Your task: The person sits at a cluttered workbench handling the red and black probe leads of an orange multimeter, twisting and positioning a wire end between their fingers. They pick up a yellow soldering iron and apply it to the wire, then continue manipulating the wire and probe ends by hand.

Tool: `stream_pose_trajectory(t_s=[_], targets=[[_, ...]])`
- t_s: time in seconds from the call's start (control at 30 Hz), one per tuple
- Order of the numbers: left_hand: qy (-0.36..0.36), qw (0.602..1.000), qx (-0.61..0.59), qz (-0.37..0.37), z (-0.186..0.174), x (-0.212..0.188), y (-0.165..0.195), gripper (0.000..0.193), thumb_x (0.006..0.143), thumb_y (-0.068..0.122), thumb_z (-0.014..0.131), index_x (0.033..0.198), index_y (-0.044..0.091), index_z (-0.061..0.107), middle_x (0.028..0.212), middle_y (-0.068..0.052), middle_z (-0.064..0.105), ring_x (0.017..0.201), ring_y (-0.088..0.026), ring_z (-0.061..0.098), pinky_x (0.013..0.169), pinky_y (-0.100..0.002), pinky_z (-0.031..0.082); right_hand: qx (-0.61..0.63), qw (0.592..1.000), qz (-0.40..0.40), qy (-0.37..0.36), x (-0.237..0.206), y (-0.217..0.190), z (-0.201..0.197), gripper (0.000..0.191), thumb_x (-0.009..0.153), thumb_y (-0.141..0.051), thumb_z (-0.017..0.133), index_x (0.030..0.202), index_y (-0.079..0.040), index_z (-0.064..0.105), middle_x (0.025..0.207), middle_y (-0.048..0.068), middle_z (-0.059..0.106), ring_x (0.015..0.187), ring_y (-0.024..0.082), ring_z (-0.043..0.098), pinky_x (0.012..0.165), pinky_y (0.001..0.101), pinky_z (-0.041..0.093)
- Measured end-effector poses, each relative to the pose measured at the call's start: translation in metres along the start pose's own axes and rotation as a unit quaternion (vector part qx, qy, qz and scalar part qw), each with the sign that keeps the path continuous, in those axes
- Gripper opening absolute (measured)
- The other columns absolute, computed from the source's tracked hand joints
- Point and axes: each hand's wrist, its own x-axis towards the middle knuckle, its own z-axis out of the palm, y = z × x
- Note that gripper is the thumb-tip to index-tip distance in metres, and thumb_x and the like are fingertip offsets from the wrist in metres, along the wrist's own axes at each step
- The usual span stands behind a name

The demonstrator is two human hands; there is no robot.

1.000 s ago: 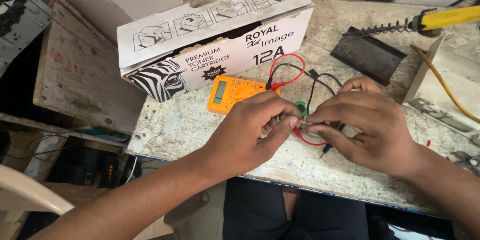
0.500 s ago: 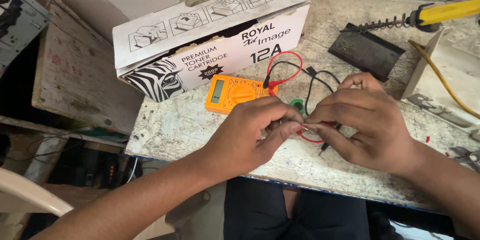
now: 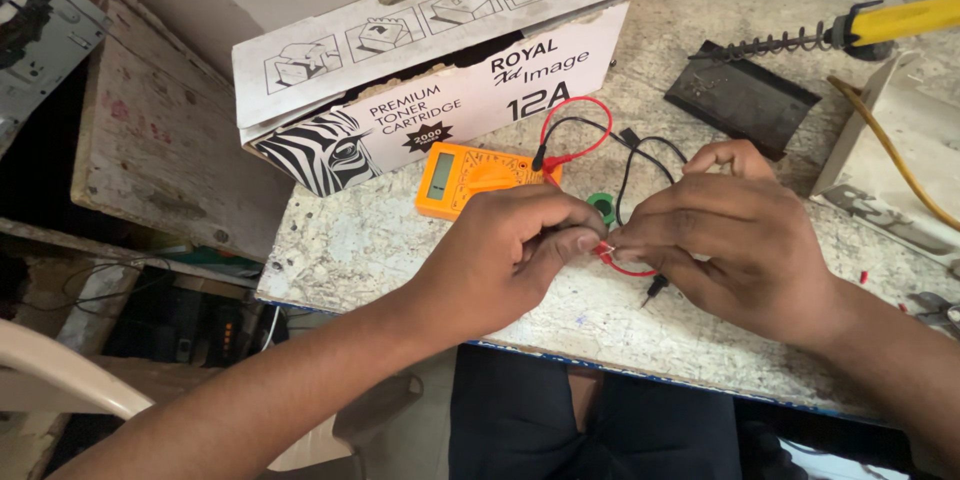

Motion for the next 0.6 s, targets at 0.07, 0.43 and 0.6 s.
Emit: stream_pose_trajectory(t_s=[0.07, 0.43, 0.6], targets=[[-0.003, 1.000, -0.004, 0.016, 0.0004, -0.0008, 0.0004, 0.012, 0.098, 0.009, 0.069, 0.108, 0.002, 0.071, 0.088, -0.010, 0.072, 0.070, -0.015, 0.067, 0.064, -0.028, 0.052, 0.004, 1.000, 0.003, -0.001, 0.0000, 0.0003, -0.0003, 0.030, 0.073, -0.009, 0.085, 0.101, -0.017, 0.076, 0.096, -0.006, 0.074, 0.078, 0.007, 0.065, 0.090, 0.0348, 0.042], [0.000, 1.000, -0.011, 0.008, 0.0012, -0.0009, 0.0013, 0.012, 0.097, 0.008, 0.070, 0.107, 0.002, 0.071, 0.086, -0.009, 0.072, 0.065, -0.012, 0.062, 0.058, -0.027, 0.048, -0.006, 1.000, -0.020, 0.005, 0.0021, -0.0023, -0.0023, 0.030, 0.073, -0.007, 0.083, 0.100, -0.017, 0.076, 0.098, -0.005, 0.073, 0.083, 0.009, 0.067, 0.091, 0.0363, 0.042], [0.001, 1.000, -0.011, 0.007, 0.0019, -0.0010, 0.0017, 0.012, 0.098, 0.009, 0.070, 0.108, 0.002, 0.072, 0.086, -0.008, 0.072, 0.065, -0.012, 0.061, 0.058, -0.027, 0.047, -0.008, 1.000, -0.025, 0.017, 0.0020, -0.0021, -0.0007, 0.025, 0.075, -0.008, 0.083, 0.097, -0.019, 0.075, 0.097, -0.006, 0.073, 0.086, 0.008, 0.067, 0.093, 0.0360, 0.042]])
